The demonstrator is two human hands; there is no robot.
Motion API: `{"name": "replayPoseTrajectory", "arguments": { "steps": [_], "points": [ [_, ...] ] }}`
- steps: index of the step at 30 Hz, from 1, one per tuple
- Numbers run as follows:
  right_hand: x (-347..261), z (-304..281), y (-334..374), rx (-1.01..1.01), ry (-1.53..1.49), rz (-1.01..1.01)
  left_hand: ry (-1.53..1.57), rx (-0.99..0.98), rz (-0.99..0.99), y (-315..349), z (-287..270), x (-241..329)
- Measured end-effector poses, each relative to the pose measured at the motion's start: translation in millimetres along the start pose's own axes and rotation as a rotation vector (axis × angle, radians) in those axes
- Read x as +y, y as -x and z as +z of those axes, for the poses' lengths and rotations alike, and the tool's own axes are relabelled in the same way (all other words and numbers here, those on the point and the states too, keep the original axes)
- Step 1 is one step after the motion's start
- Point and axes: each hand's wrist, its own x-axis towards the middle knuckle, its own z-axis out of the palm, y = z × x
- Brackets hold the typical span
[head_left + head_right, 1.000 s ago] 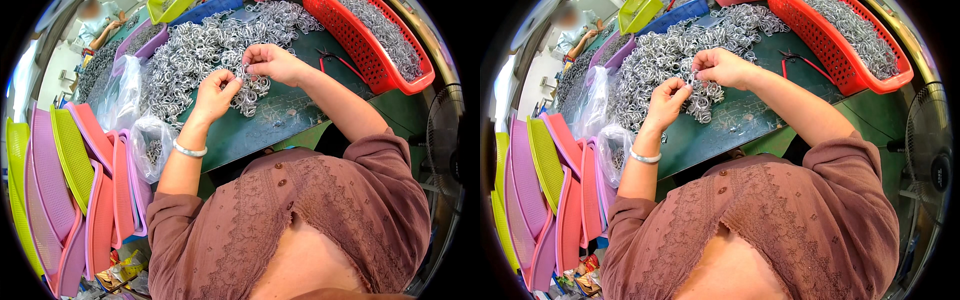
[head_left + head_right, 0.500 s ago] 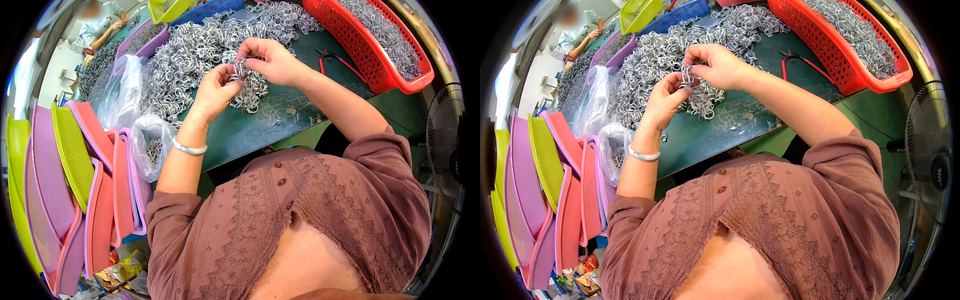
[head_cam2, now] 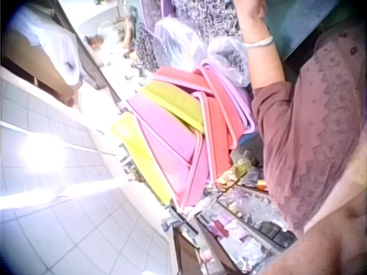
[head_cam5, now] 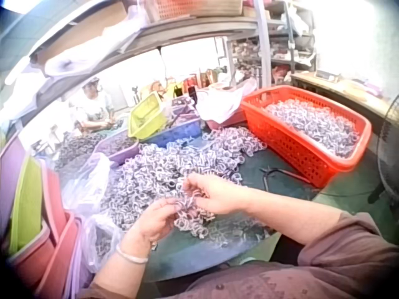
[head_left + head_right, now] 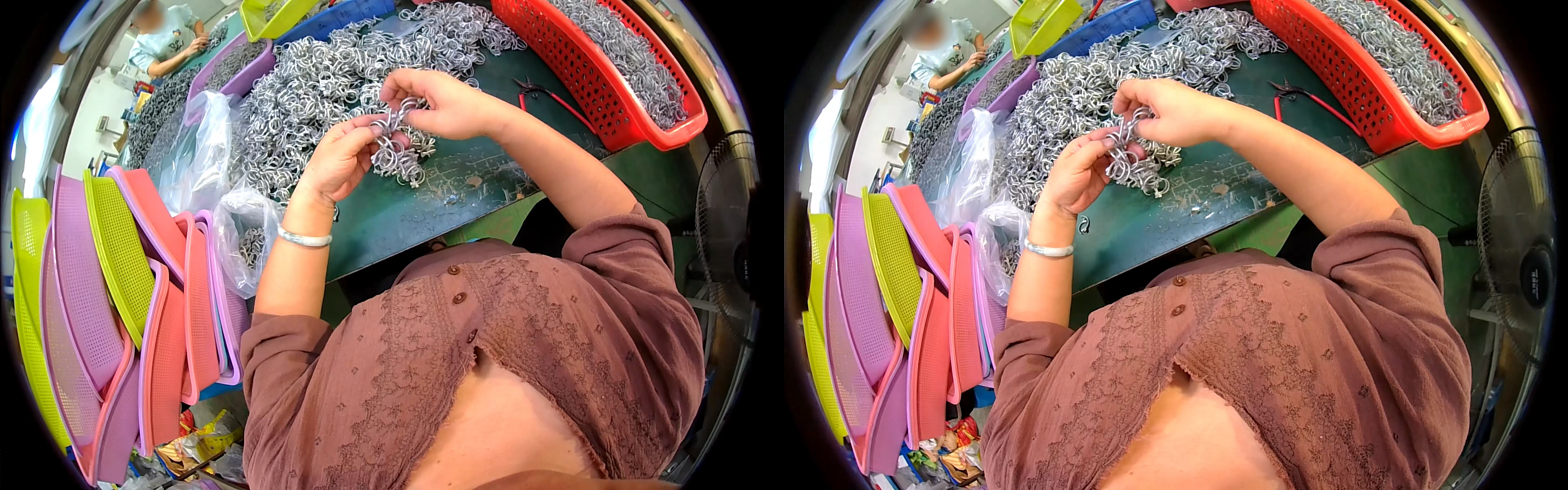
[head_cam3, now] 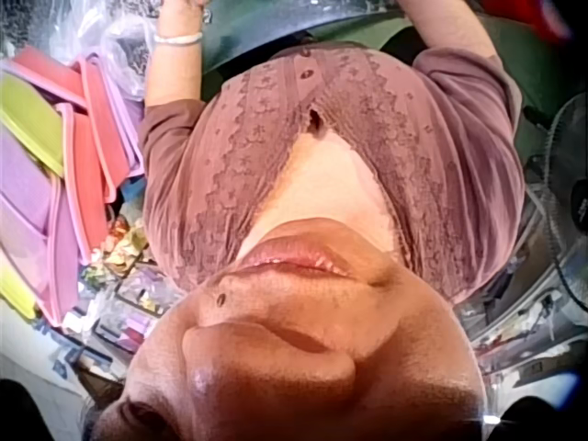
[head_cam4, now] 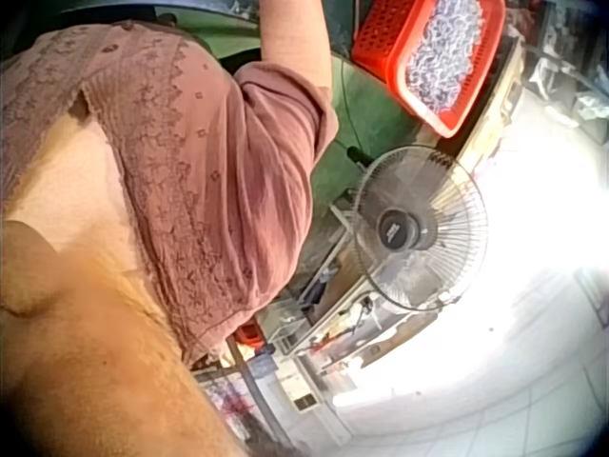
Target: The person connects metal rings together by hand at a workstation table to assemble a chain.
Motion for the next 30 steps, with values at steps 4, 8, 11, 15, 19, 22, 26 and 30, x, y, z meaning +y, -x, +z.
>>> {"name": "replayPoseTrajectory", "arguments": {
  "steps": [4,8,11,15,19,22,26,30],
  "points": [
    [1,2,3,-0.074,0.039,0.025,0.031,0.051,0.016,-2,0,-5],
    [-6,4,2,-0.061,0.100,0.075,0.059,0.067,0.032,-3,-3,-10],
    [-2,4,1,-0.066,-0.022,0.097,-0.045,0.019,0.042,-2,2,-7],
    [3,9,-1,-0.038,-0.331,0.237,-0.476,0.240,0.131,1,14,-8],
    [-8,4,-5,-0.021,-0.536,0.384,-1.002,0.448,0.528,-6,1,-22],
    [-3,0,-7,-0.016,-0.625,0.444,-0.963,0.465,0.528,-3,8,-24],
    [7,-1,-8,-0.038,-0.705,0.513,-0.926,0.425,0.574,-6,5,-32],
    [12,-3,-8,-0.011,-0.795,0.599,-1.013,0.415,0.574,-5,2,-31]
  ]
}}
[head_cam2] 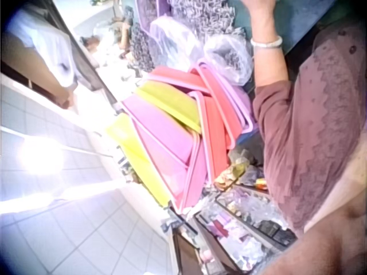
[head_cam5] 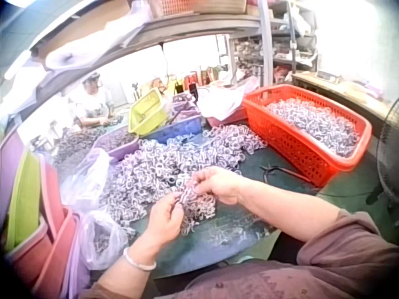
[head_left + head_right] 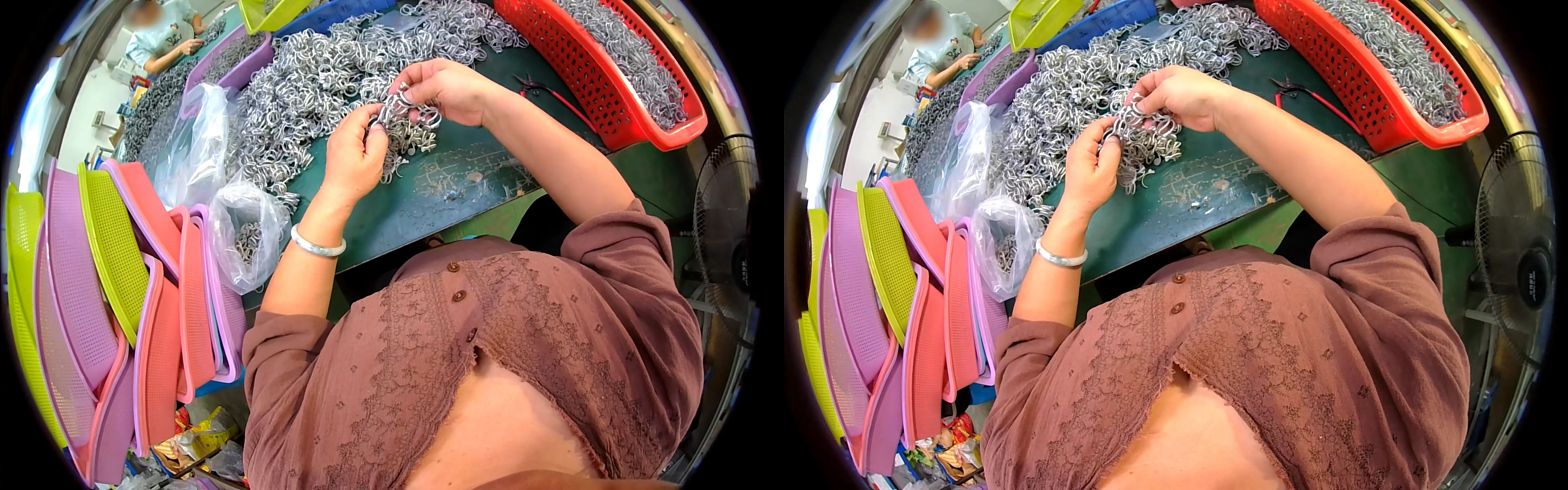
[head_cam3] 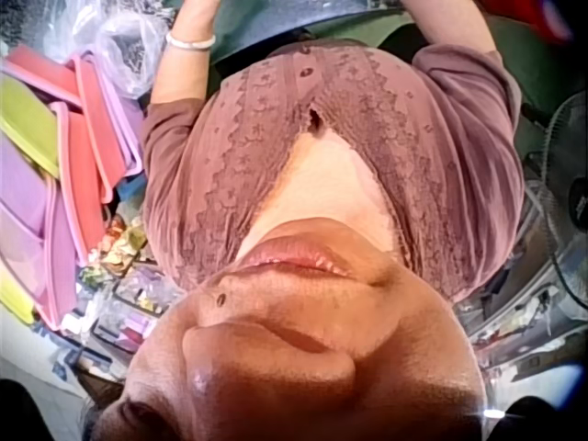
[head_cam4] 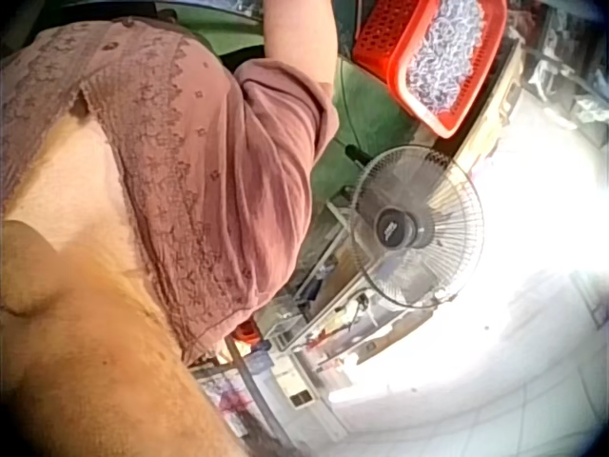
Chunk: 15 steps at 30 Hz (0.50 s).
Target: The person connects metal rings together by hand at a workstation table to assemble a chain.
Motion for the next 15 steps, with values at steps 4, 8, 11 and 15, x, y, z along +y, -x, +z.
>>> {"name": "replayPoseTrajectory", "arguments": {
  "steps": [4,8,11,15],
  "points": [
    [10,-5,-6,0.009,-0.060,0.024,-0.017,-0.035,-0.015,-3,-1,-2],
    [12,-1,-4,0.014,-0.018,0.029,-0.088,-0.089,0.013,-5,-4,1],
    [14,2,-2,-0.001,0.085,-0.023,-0.228,-0.022,0.151,-8,-4,-1],
    [16,2,-1,-0.049,0.202,-0.084,-0.280,0.023,0.181,-7,-1,-7]
  ]
}}
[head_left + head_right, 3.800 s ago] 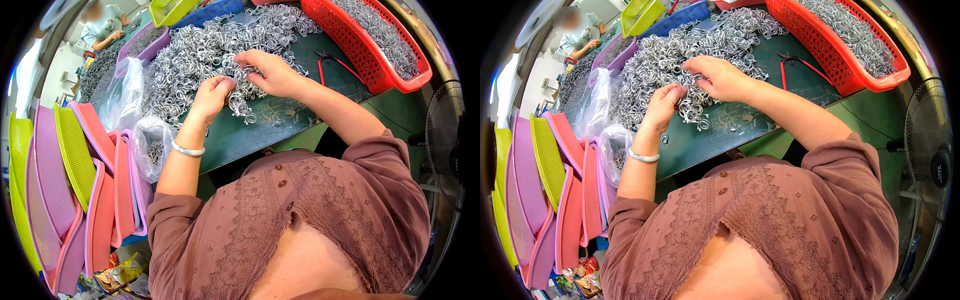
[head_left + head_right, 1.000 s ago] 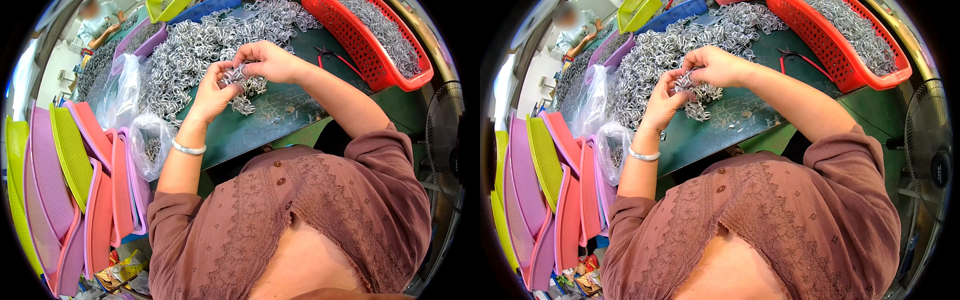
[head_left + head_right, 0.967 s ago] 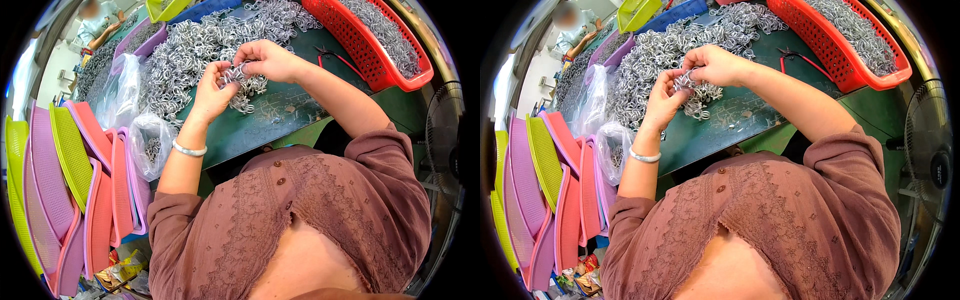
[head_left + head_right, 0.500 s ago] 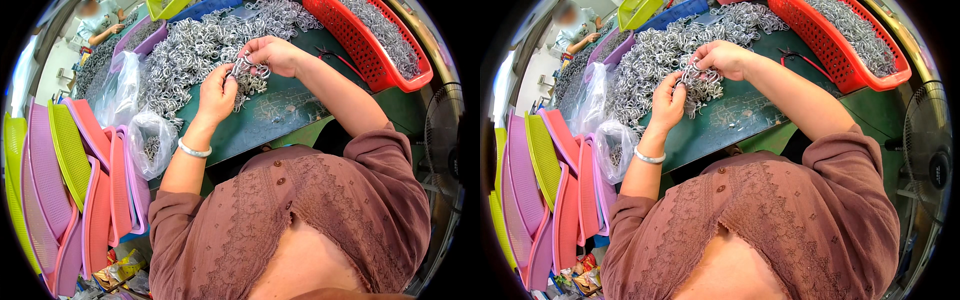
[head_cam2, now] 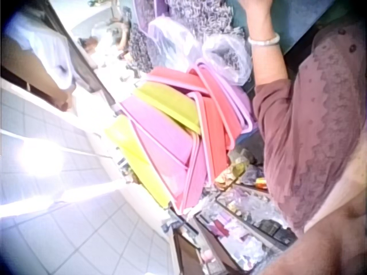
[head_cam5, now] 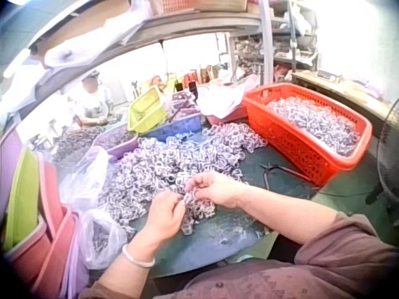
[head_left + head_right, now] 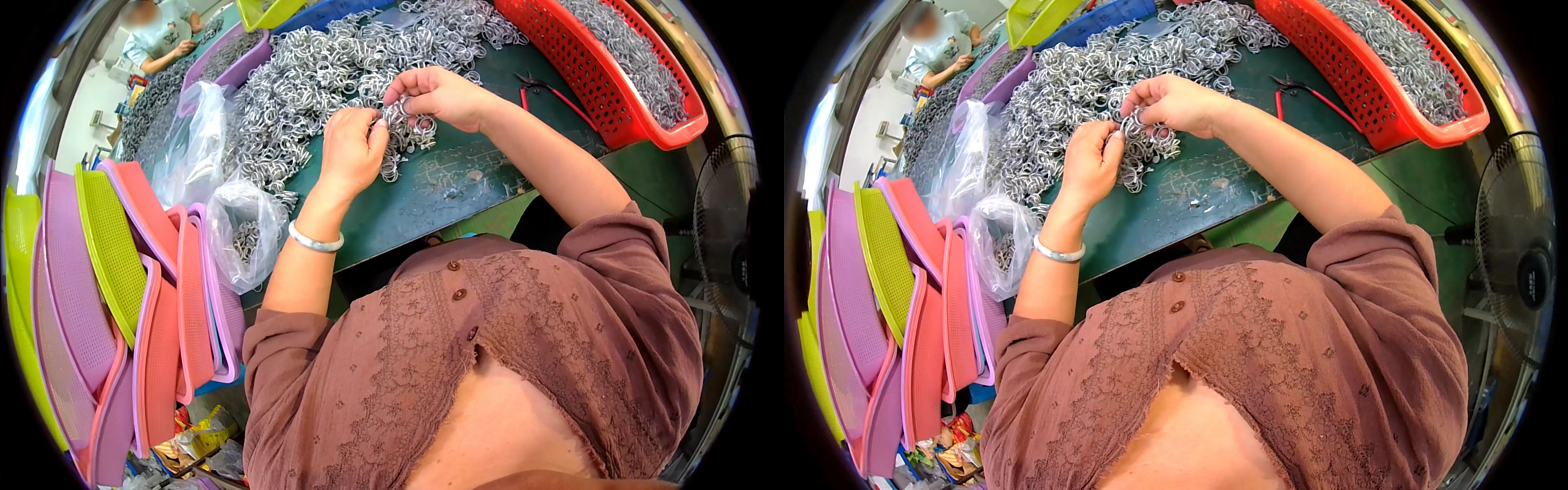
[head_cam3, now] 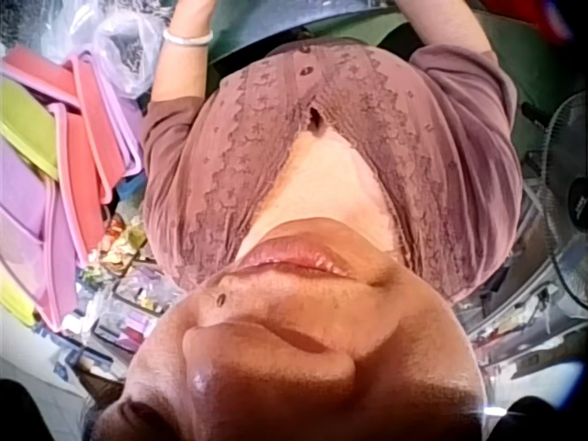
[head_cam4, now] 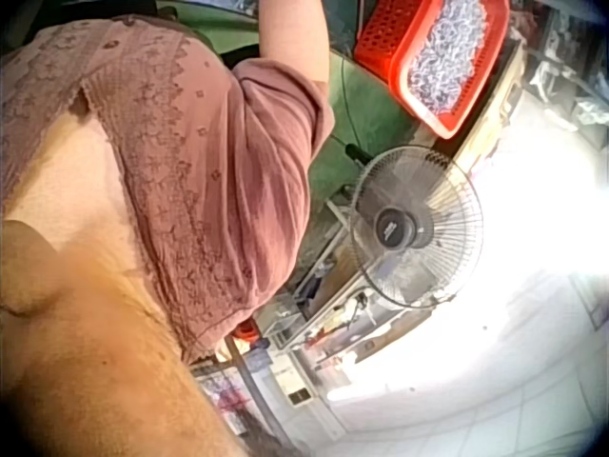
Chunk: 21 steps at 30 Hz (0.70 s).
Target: The person connects metal rings together by hand at a workstation table to assemble a chain.
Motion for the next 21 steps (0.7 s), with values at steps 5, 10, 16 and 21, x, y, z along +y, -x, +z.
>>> {"name": "replayPoseTrajectory", "arguments": {
  "steps": [5,10,16,21],
  "points": [
    [9,3,2,0.028,0.234,-0.123,-0.082,0.026,0.055,4,4,-5],
    [9,9,4,0.055,0.123,-0.128,0.021,-0.013,-0.090,4,4,-7],
    [16,3,-1,0.081,-0.219,0.059,0.184,-0.107,-0.237,3,-1,-9],
    [16,0,-1,0.119,-0.291,0.135,0.210,-0.093,-0.110,7,-7,-6]
  ]
}}
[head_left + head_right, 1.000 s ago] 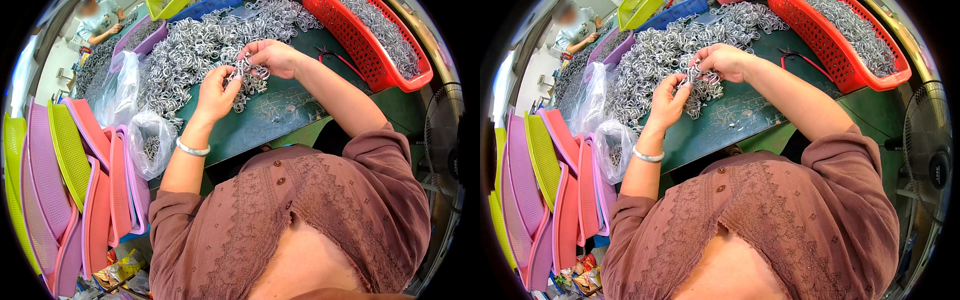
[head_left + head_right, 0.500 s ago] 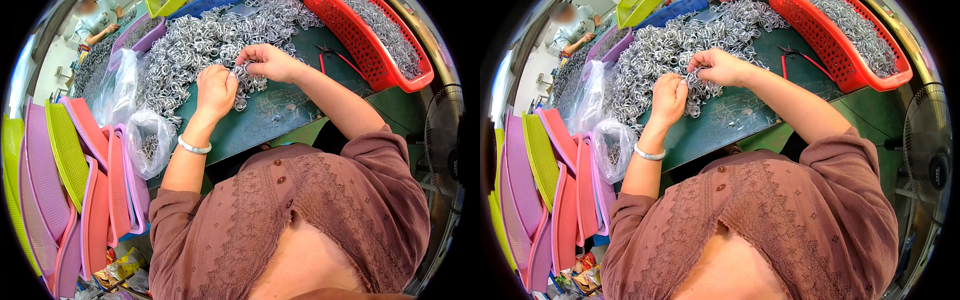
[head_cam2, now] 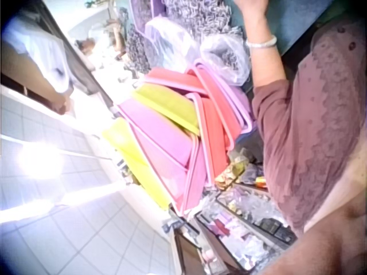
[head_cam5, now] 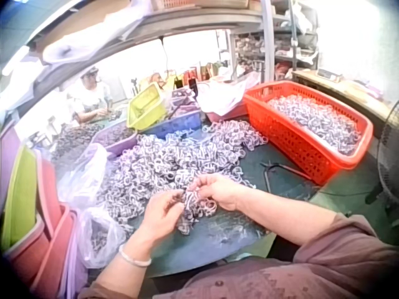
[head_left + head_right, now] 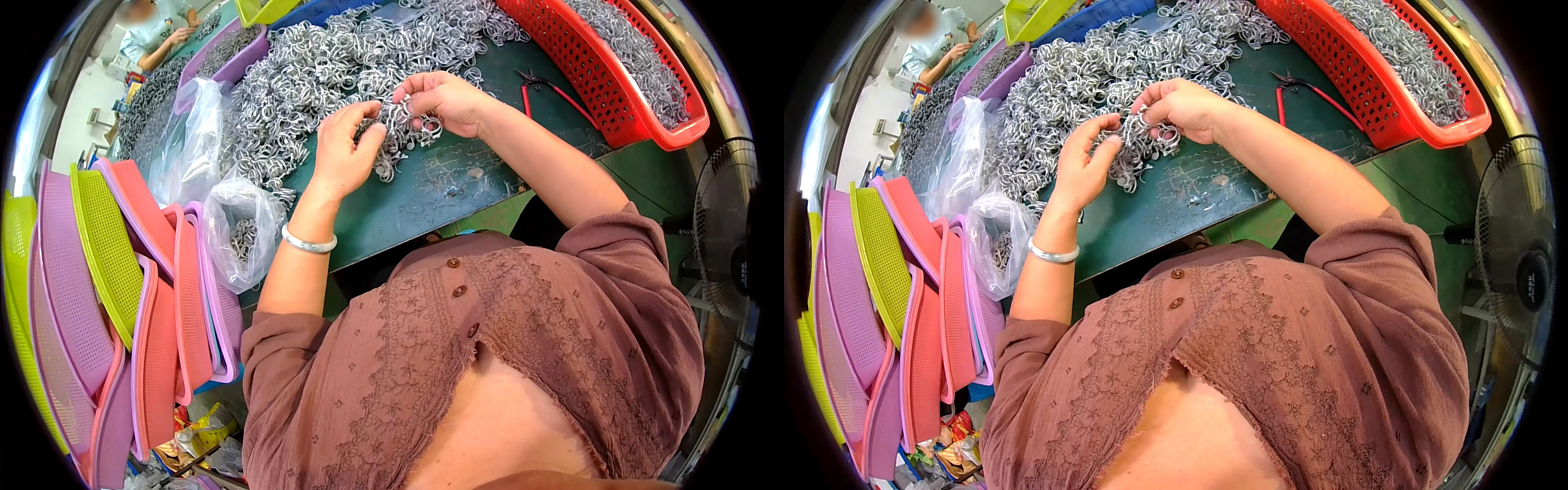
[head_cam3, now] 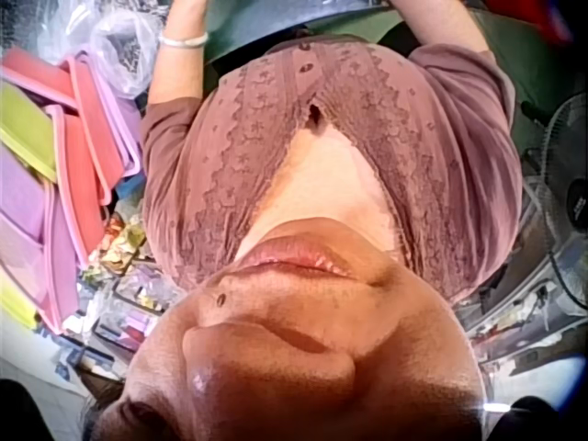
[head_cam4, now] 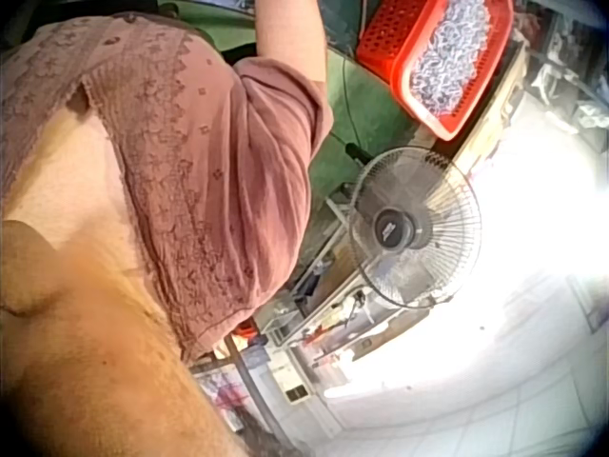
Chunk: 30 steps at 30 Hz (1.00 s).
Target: The person connects metal rings together by hand at a workstation table to assemble a chain.
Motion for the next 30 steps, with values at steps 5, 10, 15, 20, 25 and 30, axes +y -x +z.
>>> {"name": "replayPoseTrajectory", "arguments": {
  "steps": [5,10,15,20,25,30],
  "points": [
    [2,2,-3,0.005,-0.087,0.021,-0.050,-0.041,0.057,3,3,7],
    [1,0,-3,-0.001,-0.097,0.067,-0.014,0.015,-0.042,5,8,8],
    [0,3,0,-0.066,0.258,-0.154,-0.065,0.032,-0.003,3,8,4],
    [-4,5,3,-0.082,0.452,-0.307,-0.287,0.082,0.229,-1,9,4],
    [-5,-5,-2,-0.088,0.160,-0.048,-0.276,0.096,0.230,2,14,6],
    [-5,-7,-3,-0.112,0.142,0.010,-0.124,0.077,0.150,1,17,-6]
  ]
}}
